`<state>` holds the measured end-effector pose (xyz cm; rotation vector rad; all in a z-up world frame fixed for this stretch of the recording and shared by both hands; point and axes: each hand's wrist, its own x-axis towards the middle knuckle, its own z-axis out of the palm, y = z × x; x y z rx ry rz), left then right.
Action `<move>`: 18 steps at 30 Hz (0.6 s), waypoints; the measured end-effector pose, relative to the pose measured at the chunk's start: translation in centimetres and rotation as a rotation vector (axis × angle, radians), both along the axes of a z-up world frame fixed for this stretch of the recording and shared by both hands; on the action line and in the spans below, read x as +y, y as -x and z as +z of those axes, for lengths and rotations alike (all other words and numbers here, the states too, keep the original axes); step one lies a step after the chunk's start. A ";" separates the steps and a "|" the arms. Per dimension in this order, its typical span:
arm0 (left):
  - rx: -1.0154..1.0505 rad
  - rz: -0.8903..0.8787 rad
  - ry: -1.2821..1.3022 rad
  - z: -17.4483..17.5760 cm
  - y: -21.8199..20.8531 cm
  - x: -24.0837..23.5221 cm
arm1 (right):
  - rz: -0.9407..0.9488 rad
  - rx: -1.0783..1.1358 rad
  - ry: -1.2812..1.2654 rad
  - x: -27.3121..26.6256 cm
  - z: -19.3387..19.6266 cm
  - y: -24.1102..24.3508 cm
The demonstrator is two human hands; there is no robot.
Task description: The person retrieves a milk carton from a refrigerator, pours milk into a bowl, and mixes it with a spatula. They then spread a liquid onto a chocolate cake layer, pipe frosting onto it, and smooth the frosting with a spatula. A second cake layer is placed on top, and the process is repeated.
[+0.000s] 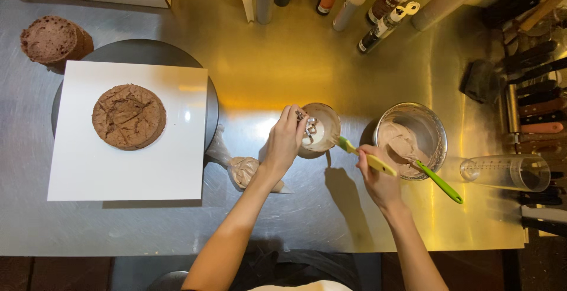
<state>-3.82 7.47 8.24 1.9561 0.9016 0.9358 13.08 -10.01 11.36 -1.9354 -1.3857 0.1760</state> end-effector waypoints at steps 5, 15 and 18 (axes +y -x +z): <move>-0.033 0.016 -0.018 -0.1 0.1 0.0 | -0.126 0.319 -0.003 -1.4 -1.4 2.6; -0.037 -0.071 0.005 1.1 0.4 -2.4 | -0.183 0.230 -0.110 2.1 1.6 -0.6; 0.105 -0.146 -0.088 0.7 0.7 -4.5 | -0.105 0.193 -0.081 5.0 1.8 -2.1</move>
